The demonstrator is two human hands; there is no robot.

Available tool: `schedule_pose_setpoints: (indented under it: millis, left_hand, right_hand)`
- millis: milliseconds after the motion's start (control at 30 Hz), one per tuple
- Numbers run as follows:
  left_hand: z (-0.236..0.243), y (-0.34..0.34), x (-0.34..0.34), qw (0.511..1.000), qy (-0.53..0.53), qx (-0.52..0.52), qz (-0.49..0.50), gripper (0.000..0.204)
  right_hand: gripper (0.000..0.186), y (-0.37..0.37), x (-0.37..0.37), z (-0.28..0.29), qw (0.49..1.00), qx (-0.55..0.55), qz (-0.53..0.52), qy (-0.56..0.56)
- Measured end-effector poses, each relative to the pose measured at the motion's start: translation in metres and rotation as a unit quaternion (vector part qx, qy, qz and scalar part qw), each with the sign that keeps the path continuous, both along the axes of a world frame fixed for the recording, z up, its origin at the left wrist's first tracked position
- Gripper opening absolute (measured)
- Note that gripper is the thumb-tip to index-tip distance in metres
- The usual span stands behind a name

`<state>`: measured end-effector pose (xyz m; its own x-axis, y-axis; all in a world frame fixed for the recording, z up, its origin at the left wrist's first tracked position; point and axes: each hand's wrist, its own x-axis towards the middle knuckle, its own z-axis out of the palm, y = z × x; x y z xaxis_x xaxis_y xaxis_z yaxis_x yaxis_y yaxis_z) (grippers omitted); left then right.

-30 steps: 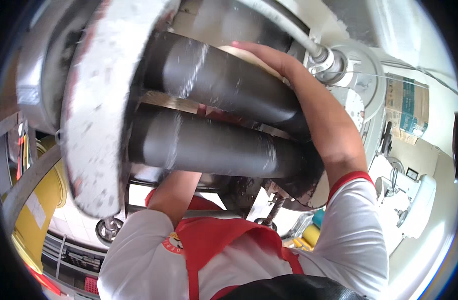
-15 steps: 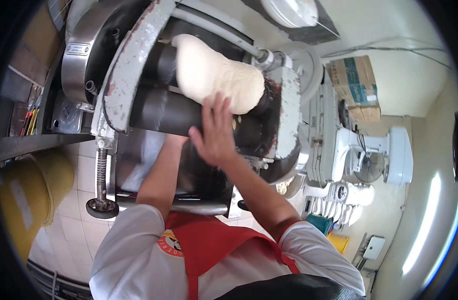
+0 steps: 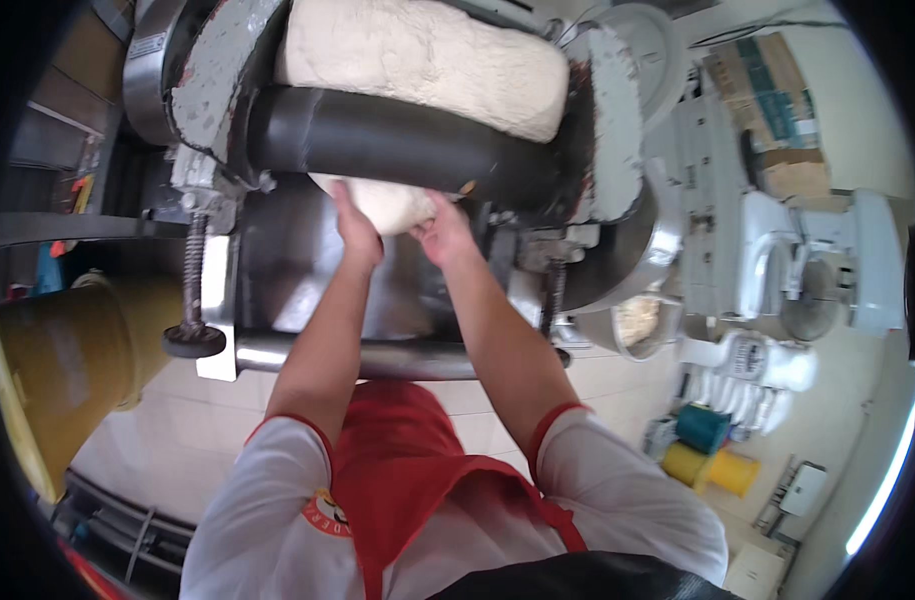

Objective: The person feeds a piece of dough through a sheeting machine by hand, folds the resulting flattened dough, and passes it through the rollers again multiple times.

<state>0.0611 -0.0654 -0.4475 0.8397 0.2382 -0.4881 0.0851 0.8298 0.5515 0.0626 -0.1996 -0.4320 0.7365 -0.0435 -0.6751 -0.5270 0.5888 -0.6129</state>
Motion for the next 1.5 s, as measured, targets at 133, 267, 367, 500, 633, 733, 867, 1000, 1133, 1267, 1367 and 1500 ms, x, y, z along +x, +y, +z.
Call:
schedule_pose_setpoints:
  millis: [133,267,367,500,633,733,867,1000,1133,1267,1367,1500]
  left_hand:
    - [0.0,0.04,-0.064,0.877,0.082,0.42,-0.219,0.059]
    - [-0.037,0.072,-0.112,0.758,0.136,0.546,-0.329,0.072]
    - [-0.038,0.068,-0.113,0.667,0.127,0.599,-0.425,0.076]
    - [-0.004,0.076,-0.112,0.795,0.102,0.475,-0.364,0.063]
    - [0.088,0.098,-0.092,0.802,0.099,0.474,-0.351,0.051]
    - [0.165,0.089,-0.043,0.82,-0.083,0.518,-0.228,0.049]
    - [0.22,0.058,0.042,0.649,-0.262,0.714,-0.019,0.03]
    - [0.24,0.045,0.111,0.54,-0.296,0.787,0.015,0.018]
    - [0.236,0.058,0.089,0.558,-0.323,0.764,0.01,0.011]
    - [0.177,0.105,-0.043,0.73,-0.223,0.646,-0.011,0.033]
    - [0.081,0.111,-0.109,0.896,0.091,0.422,-0.101,0.082]
    - [0.04,0.105,-0.078,0.861,0.035,0.478,-0.173,0.126]
  right_hand:
    - [0.057,0.023,-0.031,-0.056,0.999,0.001,0.044,0.005]
    - [0.066,0.018,-0.083,-0.098,0.976,-0.014,0.18,0.124]
    - [0.068,-0.013,-0.102,-0.084,0.946,-0.104,0.242,0.19]
    - [0.059,-0.003,-0.115,-0.017,0.964,-0.139,0.174,0.142]
    - [0.052,0.012,-0.099,0.102,0.978,-0.168,0.121,0.029]
    - [0.036,0.0,-0.047,0.18,0.978,-0.094,0.067,-0.175]
    - [0.025,0.04,0.03,0.192,0.877,-0.288,-0.037,-0.383]
    - [0.017,0.035,0.105,0.183,0.797,-0.39,-0.049,-0.458]
    - [0.015,0.031,0.077,0.207,0.844,-0.322,-0.059,-0.424]
    - [0.031,-0.019,-0.074,0.136,0.824,-0.447,-0.052,-0.345]
    - [0.073,-0.02,-0.126,0.058,0.909,-0.391,-0.038,-0.137]
    - [0.12,-0.016,-0.087,0.022,0.9,-0.402,0.012,-0.166]
